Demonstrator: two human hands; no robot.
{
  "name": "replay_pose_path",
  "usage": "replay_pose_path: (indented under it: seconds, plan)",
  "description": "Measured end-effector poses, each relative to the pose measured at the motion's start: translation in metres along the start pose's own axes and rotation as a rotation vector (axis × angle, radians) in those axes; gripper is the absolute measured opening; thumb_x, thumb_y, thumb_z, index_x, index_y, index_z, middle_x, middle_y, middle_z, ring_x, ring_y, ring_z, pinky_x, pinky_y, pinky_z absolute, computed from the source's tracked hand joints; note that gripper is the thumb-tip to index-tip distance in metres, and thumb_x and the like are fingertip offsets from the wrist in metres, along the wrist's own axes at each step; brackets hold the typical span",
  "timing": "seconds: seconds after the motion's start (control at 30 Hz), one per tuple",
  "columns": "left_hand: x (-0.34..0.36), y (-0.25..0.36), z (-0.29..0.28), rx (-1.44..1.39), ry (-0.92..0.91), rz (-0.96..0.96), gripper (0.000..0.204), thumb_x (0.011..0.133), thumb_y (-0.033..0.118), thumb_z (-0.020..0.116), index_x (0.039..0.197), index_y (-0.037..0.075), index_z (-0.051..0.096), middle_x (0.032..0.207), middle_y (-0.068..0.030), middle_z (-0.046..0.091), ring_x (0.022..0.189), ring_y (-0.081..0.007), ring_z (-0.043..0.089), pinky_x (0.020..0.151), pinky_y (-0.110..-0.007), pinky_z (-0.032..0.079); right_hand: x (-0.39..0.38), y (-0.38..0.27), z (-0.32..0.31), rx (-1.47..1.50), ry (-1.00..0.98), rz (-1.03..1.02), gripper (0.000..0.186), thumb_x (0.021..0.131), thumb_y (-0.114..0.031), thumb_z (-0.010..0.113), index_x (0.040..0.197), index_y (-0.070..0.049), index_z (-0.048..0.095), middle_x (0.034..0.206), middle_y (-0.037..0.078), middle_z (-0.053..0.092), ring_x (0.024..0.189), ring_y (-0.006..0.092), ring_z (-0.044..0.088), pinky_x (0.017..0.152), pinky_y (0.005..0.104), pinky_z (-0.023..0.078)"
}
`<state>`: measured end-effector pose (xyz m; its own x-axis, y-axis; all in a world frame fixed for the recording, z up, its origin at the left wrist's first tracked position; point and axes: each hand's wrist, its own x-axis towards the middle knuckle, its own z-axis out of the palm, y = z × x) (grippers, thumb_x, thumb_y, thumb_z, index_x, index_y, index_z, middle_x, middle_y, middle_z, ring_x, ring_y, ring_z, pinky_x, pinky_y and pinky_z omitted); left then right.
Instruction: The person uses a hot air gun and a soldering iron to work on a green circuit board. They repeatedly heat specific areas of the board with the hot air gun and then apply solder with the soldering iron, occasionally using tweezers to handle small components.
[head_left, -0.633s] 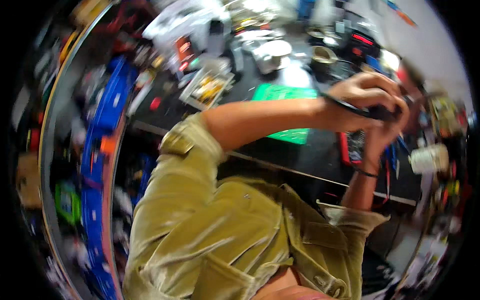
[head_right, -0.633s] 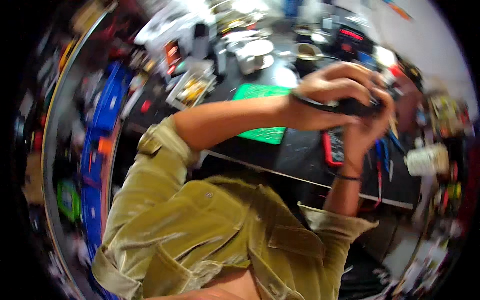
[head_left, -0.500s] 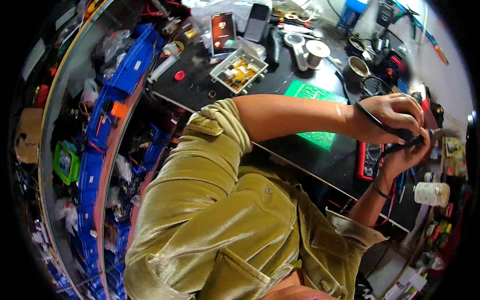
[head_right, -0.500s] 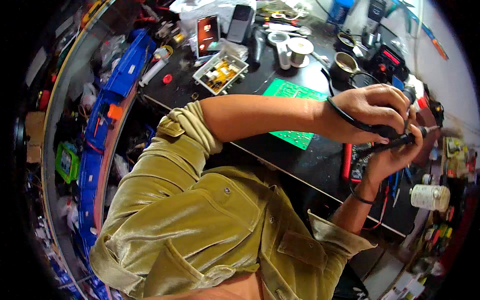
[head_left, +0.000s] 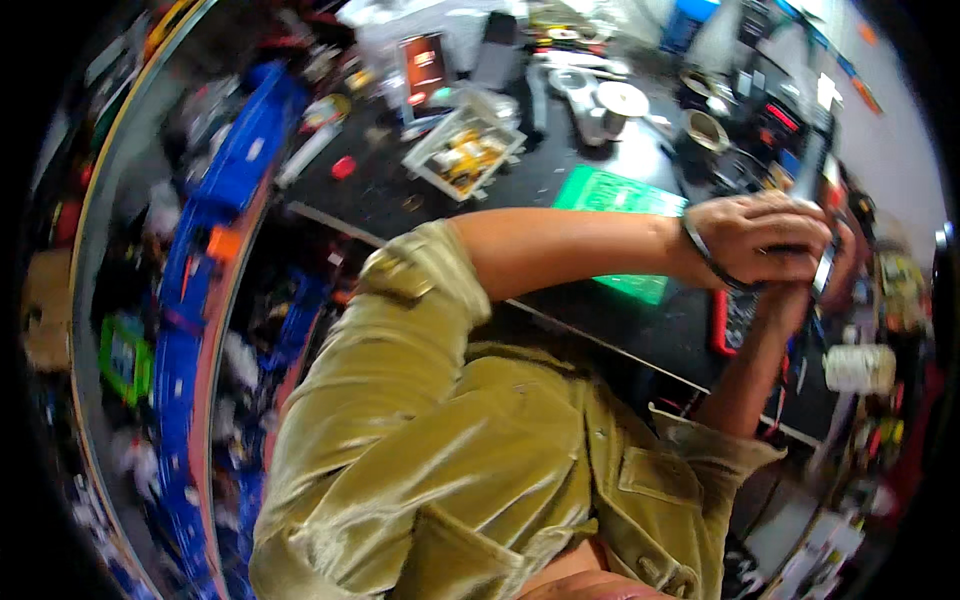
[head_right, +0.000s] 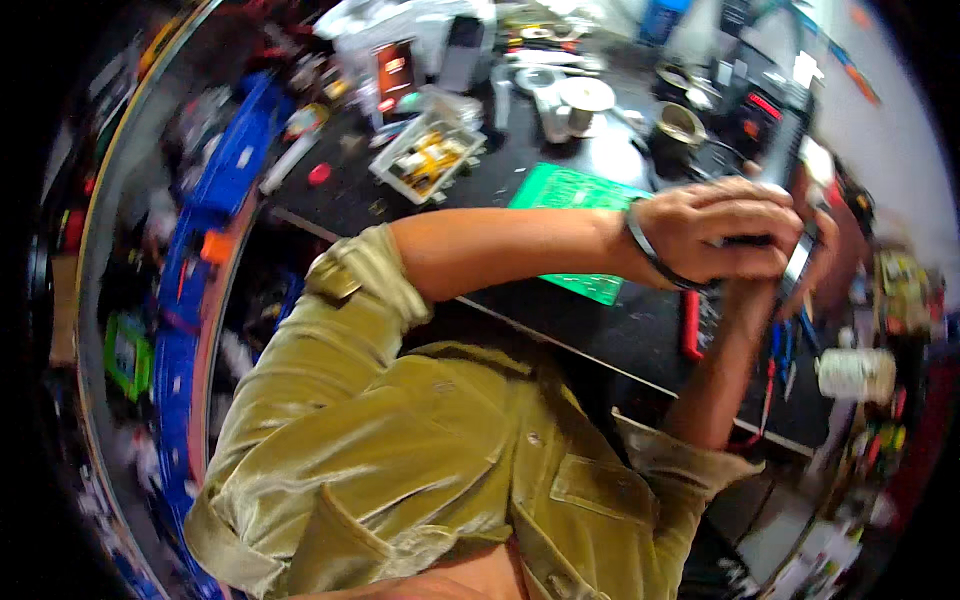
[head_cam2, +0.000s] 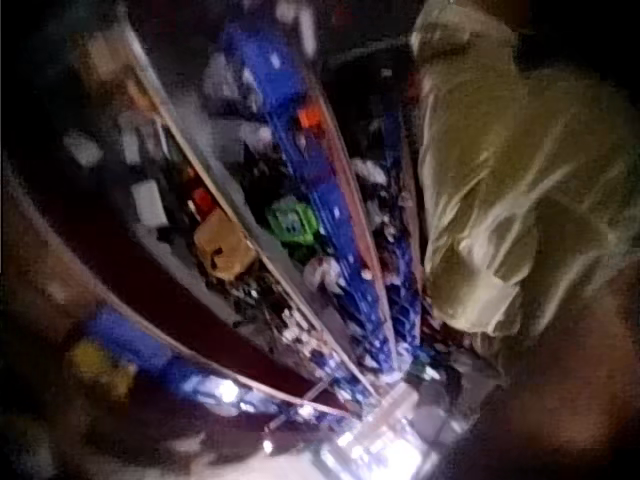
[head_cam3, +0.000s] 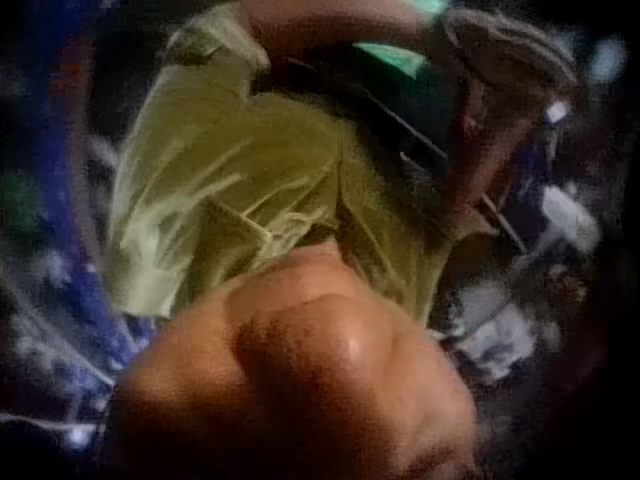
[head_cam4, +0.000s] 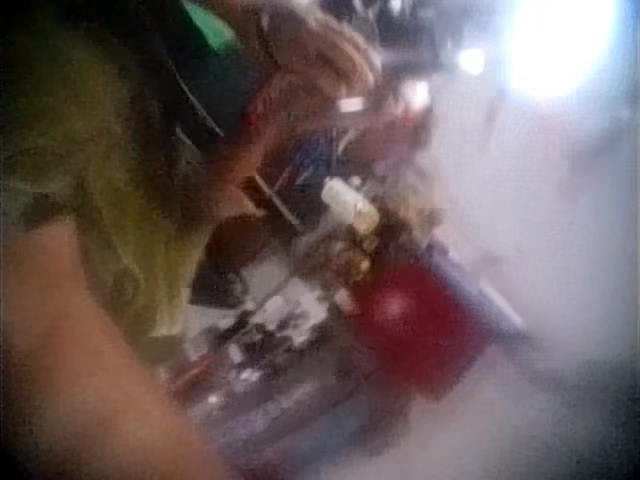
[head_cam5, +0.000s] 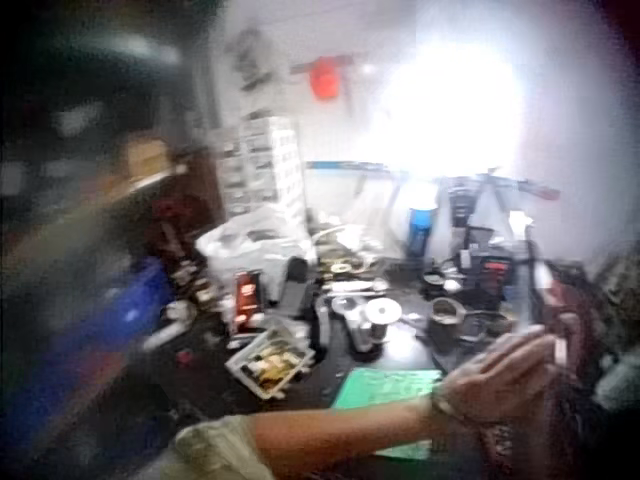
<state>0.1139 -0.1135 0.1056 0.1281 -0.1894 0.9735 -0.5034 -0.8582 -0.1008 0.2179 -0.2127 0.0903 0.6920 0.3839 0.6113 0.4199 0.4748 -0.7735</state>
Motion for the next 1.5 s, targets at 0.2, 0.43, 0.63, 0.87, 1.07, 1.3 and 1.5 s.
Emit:
replay_pose_path:
  seconds: [0.2,0.43,0.63,0.87,1.07,1.3,1.5]
  plan:
    - [-0.012,0.017,-0.013,0.068,-0.203,-0.43,0.072,0.072,0.002,0.068,0.136,-0.006,0.035,0.139,-0.0293,0.035,0.132,-0.0436,0.033,0.11,-0.045,0.028,0.005,-0.009,0.034,0.457,-0.002,0.056,0.042,0.081,-0.003,0.067,0.115,-0.009,0.042,0.134,0.022,0.047,0.114,0.0243,0.054,0.093,0.0347,0.047]
    - [-0.011,0.054,-0.037,-0.524,-0.74,-1.098,0.045,0.086,0.013,0.066,0.125,0.0,0.048,0.119,-0.0187,0.058,0.114,-0.0227,0.055,0.095,-0.034,0.044,0.019,-0.014,0.02,0.451,-0.023,0.051,0.049,0.076,0.011,0.066,0.114,-0.009,0.041,0.136,0.022,0.044,0.102,0.0228,0.061,0.081,0.0293,0.054]
    - [0.03,0.021,-0.057,-0.4,-0.49,-0.929,0.019,0.083,0.005,0.065,0.101,0.001,0.062,0.09,-0.005,0.065,0.076,-0.01,0.061,0.067,-0.026,0.05,0.023,0.002,0.01,0.296,-0.061,-0.004,0.05,0.075,0.01,0.068,0.112,-0.009,0.041,0.133,0.019,0.047,0.096,0.0178,0.06,0.078,0.0262,0.052]
    - [0.016,-0.028,-0.034,-0.326,-0.439,-1.16,0.047,0.087,0.024,0.066,0.125,-0.002,0.052,0.107,-0.0157,0.064,0.086,-0.0152,0.064,0.068,-0.027,0.052,0.015,0.012,0.023,0.162,-0.116,-0.077,0.052,0.074,0.002,0.073,0.113,-0.008,0.041,0.133,0.02,0.046,0.098,0.0166,0.057,0.085,0.0293,0.049]
    - [0.011,-0.04,-0.023,-0.32,-0.455,-1.163,0.055,0.087,0.031,0.065,0.123,-0.008,0.05,0.106,-0.017,0.064,0.093,-0.0176,0.062,0.079,-0.029,0.049,0.012,0.018,0.022,0.182,-0.128,-0.119,0.053,0.074,-0.003,0.077,0.114,-0.009,0.042,0.133,0.018,0.046,0.1,0.0182,0.059,0.086,0.0291,0.049]
    - [0.023,-0.051,-0.008,-0.53,-0.547,-1.312,0.043,0.083,0.029,0.066,0.104,-0.008,0.06,0.091,-0.0181,0.068,0.081,-0.0197,0.067,0.071,-0.029,0.051,0.005,0.011,0.022,0.183,-0.111,-0.113,0.054,0.073,-0.001,0.077,0.114,-0.009,0.043,0.133,0.017,0.047,0.104,0.0191,0.058,0.087,0.0299,0.05]
    - [0.048,-0.072,0.002,-0.38,-0.478,-1.072,0.028,0.08,0.024,0.063,0.084,-0.004,0.06,0.068,-0.0031,0.056,0.063,-0.0098,0.05,0.055,-0.03,0.041,-0.003,-0.012,-0.002,-0.088,-0.057,-0.189,0.052,0.071,-0.011,0.081,0.11,-0.009,0.046,0.129,0.018,0.052,0.111,0.0241,0.057,0.089,0.036,0.049]
